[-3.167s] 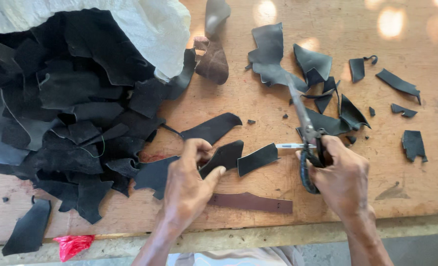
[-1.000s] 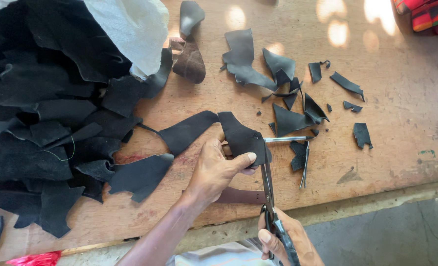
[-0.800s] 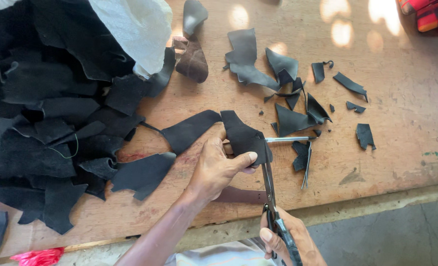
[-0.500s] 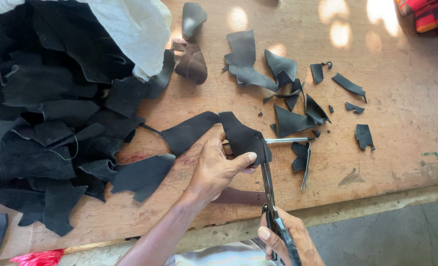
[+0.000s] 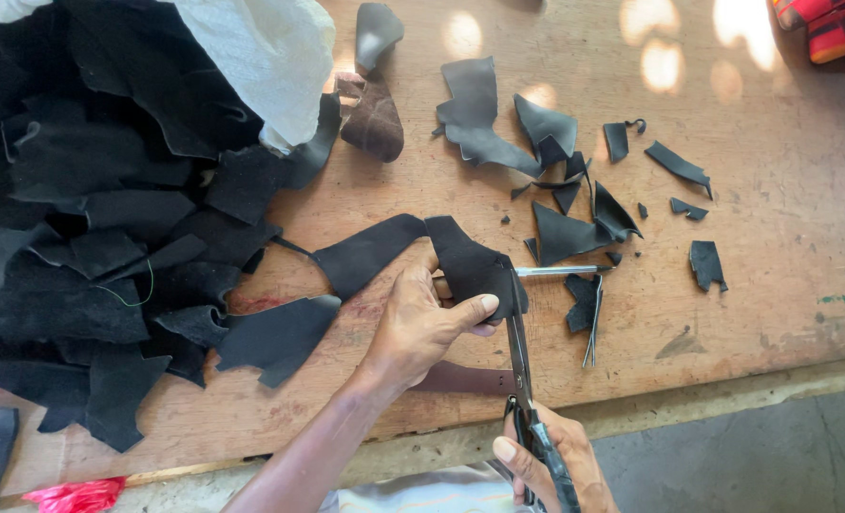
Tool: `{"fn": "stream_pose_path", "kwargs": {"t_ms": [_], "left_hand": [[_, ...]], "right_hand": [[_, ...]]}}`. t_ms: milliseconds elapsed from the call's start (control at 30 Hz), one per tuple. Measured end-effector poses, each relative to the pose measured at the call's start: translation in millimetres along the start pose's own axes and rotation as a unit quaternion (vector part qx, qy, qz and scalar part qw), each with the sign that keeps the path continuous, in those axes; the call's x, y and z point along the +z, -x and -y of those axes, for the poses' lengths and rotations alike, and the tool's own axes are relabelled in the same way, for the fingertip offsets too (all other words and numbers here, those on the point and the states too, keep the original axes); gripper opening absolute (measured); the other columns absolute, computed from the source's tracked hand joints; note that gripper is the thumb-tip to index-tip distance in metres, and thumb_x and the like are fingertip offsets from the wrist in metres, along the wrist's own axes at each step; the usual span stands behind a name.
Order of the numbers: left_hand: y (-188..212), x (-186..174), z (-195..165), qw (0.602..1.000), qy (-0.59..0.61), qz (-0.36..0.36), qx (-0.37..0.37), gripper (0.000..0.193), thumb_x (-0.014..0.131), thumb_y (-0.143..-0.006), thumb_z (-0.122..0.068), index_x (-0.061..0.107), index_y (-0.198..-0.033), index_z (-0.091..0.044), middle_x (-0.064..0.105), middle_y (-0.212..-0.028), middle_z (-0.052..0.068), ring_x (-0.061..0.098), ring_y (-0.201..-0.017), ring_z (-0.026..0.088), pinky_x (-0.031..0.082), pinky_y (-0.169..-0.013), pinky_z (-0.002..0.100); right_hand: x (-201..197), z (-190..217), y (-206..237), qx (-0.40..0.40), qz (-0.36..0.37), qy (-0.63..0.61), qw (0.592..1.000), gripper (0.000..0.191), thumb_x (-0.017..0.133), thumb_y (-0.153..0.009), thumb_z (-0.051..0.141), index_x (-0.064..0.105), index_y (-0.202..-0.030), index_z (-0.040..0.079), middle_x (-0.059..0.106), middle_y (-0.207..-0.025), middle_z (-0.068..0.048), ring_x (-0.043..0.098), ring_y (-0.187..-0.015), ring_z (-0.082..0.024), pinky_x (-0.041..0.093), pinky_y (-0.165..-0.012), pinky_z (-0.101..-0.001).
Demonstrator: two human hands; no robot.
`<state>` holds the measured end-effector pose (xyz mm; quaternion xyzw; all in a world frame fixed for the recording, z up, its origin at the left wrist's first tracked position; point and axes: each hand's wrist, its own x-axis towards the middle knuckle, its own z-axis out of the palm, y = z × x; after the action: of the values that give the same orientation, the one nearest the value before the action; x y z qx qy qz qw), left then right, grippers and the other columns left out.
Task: The person uses a brown leather template to mark and cut black leather pieces on a wooden workbench. They align the template, trace its outline with a pen, and then cut the leather with scissors, repeating the process for multiple pieces.
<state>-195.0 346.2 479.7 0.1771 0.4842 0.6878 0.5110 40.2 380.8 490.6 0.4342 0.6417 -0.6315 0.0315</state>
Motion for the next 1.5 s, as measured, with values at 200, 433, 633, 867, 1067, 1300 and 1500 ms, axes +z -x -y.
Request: {"fn": "stream_pose_path", "kwargs": {"t_ms": [200, 433, 633, 867, 1067, 1300, 1500], "left_hand": [[0, 1, 1, 1.0, 0.011, 0.006, -0.008, 0.033, 0.076, -0.084, 0.002, 0.059, -0.113, 0.003, 0.073, -0.095, 0.013, 0.074, -0.081, 0.017, 0.065, -0.069, 0.029], [2, 3, 1, 1.0, 0.012, 0.005, -0.008, 0.033, 0.075, -0.084, 0.002, 0.058, -0.112, 0.002, 0.073, -0.095, 0.013, 0.074, -0.08, 0.016, 0.065, -0.068, 0.029], [2, 2, -1, 1.0, -0.002, 0.009, -0.004, 0.033, 0.074, -0.086, 0.0, 0.058, -0.115, 0.0, 0.074, -0.094, 0.01, 0.073, -0.08, 0.013, 0.062, -0.065, 0.026], [1, -2, -5, 0.999, -0.047, 0.027, 0.005, 0.036, 0.074, -0.089, -0.004, 0.057, -0.12, -0.002, 0.074, -0.093, 0.005, 0.07, -0.078, 0.009, 0.055, -0.061, 0.024], [-2, -8, -12, 0.989, -0.094, 0.115, -0.015, 0.044, 0.071, -0.088, -0.001, 0.051, -0.128, -0.006, 0.071, -0.09, 0.003, 0.065, -0.075, 0.007, 0.053, -0.06, 0.025], [-7, -10, -18, 0.985, -0.088, 0.141, -0.049, 0.041, 0.073, -0.088, -0.001, 0.051, -0.123, 0.0, 0.07, -0.083, 0.007, 0.063, -0.07, 0.01, 0.053, -0.061, 0.026], [-7, -7, -22, 0.983, -0.123, 0.123, -0.062, 0.037, 0.074, -0.087, -0.002, 0.051, -0.116, -0.001, 0.069, -0.08, 0.007, 0.065, -0.068, 0.01, 0.055, -0.059, 0.027]], "right_hand": [[2, -6, 2, 0.012, -0.011, -0.031, 0.999, 0.043, 0.076, -0.081, 0.044, 0.061, -0.076, 0.004, 0.054, -0.055, -0.003, 0.058, -0.044, -0.013, 0.05, -0.042, -0.0288], [5, -12, 2, 0.002, -0.02, -0.019, 1.0, 0.041, 0.077, -0.082, 0.041, 0.061, -0.075, 0.005, 0.052, -0.051, -0.002, 0.056, -0.041, -0.012, 0.047, -0.04, -0.0276], [8, -16, 1, -0.002, -0.033, -0.023, 0.999, 0.043, 0.079, -0.081, 0.04, 0.059, -0.07, 0.003, 0.051, -0.048, -0.002, 0.055, -0.035, -0.013, 0.046, -0.034, -0.0283], [-6, -12, 1, -0.048, 0.052, -0.052, 0.996, 0.051, 0.069, -0.084, 0.055, 0.059, -0.09, 0.005, 0.053, -0.069, 0.001, 0.062, -0.056, -0.01, 0.053, -0.051, -0.0258], [-18, -7, 7, 0.013, 0.065, -0.093, 0.993, 0.055, 0.075, -0.083, 0.051, 0.059, -0.097, 0.0, 0.052, -0.07, -0.002, 0.054, -0.062, -0.013, 0.05, -0.058, -0.0283], [-23, 6, 9, -0.013, 0.097, -0.051, 0.994, 0.061, 0.072, -0.082, 0.059, 0.059, -0.098, 0.001, 0.05, -0.07, -0.002, 0.055, -0.064, -0.013, 0.052, -0.059, -0.0301], [-22, 13, 12, 0.003, 0.083, -0.01, 0.996, 0.066, 0.07, -0.079, 0.065, 0.059, -0.096, 0.002, 0.05, -0.07, -0.003, 0.057, -0.064, -0.014, 0.05, -0.059, -0.0305]]}}
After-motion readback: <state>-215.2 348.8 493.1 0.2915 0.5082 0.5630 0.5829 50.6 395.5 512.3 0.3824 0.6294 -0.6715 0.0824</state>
